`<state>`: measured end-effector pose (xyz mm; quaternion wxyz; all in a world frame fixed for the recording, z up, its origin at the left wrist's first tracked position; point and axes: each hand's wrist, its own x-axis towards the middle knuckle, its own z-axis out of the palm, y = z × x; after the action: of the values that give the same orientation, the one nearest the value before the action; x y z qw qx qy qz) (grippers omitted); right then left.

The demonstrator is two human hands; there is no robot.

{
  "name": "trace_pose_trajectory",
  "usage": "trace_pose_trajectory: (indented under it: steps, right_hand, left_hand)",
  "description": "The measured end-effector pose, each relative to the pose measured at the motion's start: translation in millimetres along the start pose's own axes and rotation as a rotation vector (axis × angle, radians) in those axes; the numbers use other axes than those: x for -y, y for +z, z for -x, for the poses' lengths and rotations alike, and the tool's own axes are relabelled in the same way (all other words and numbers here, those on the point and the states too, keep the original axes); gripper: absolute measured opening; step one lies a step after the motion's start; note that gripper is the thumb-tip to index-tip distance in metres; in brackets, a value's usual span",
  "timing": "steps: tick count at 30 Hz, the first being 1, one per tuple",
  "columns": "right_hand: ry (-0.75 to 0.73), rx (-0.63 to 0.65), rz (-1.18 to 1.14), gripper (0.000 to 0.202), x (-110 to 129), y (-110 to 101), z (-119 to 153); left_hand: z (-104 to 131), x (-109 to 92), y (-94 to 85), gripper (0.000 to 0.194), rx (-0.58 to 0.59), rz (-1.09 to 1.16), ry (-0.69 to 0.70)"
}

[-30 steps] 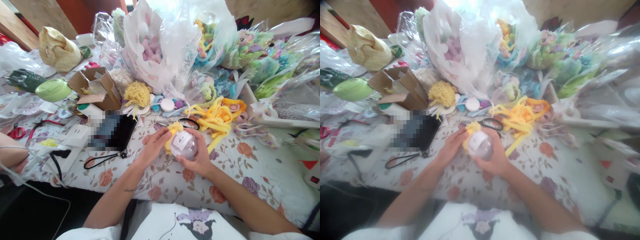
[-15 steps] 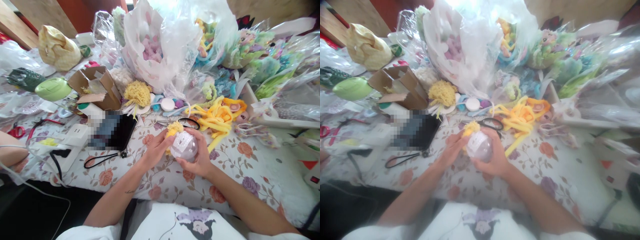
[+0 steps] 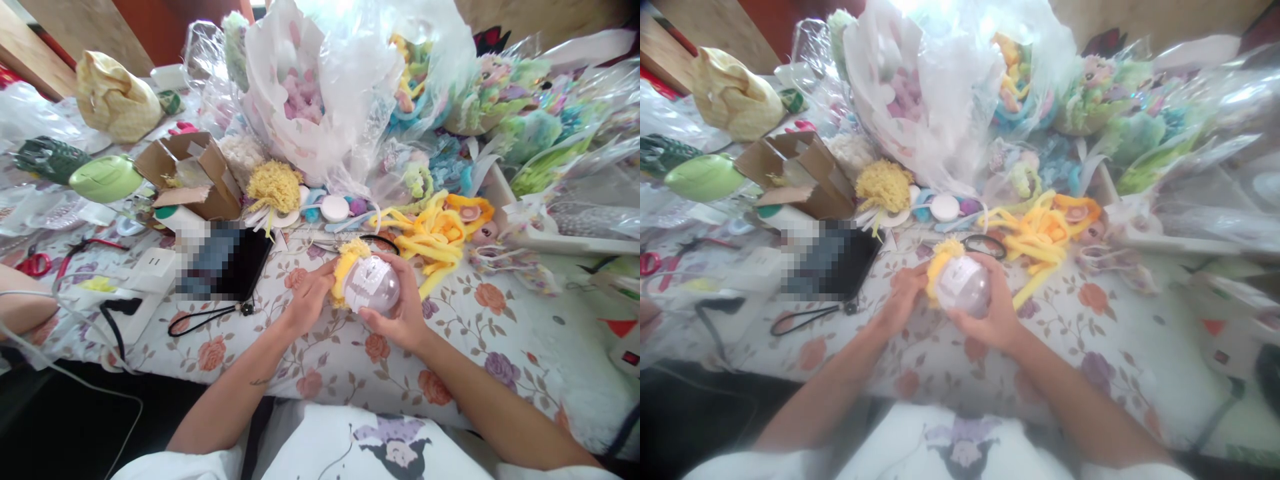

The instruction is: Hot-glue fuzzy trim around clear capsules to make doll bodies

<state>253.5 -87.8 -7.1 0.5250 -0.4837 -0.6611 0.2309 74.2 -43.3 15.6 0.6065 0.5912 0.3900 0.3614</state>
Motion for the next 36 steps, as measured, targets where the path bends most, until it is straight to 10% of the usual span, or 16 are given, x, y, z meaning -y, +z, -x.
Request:
trace_pose_trajectory:
  steps: [17, 36]
  right_hand:
    - [-0.312, 0.096, 0.063, 0.091, 1, 5, 1]
    - [-0.176, 0.05, -0.007, 0.082, 2, 4, 1]
  left_hand:
    - [1, -5, 1.7, 0.042, 0.075, 0.314, -0.144]
    - [-1, -8, 2.2, 0.015, 0.045, 0.537, -0.23]
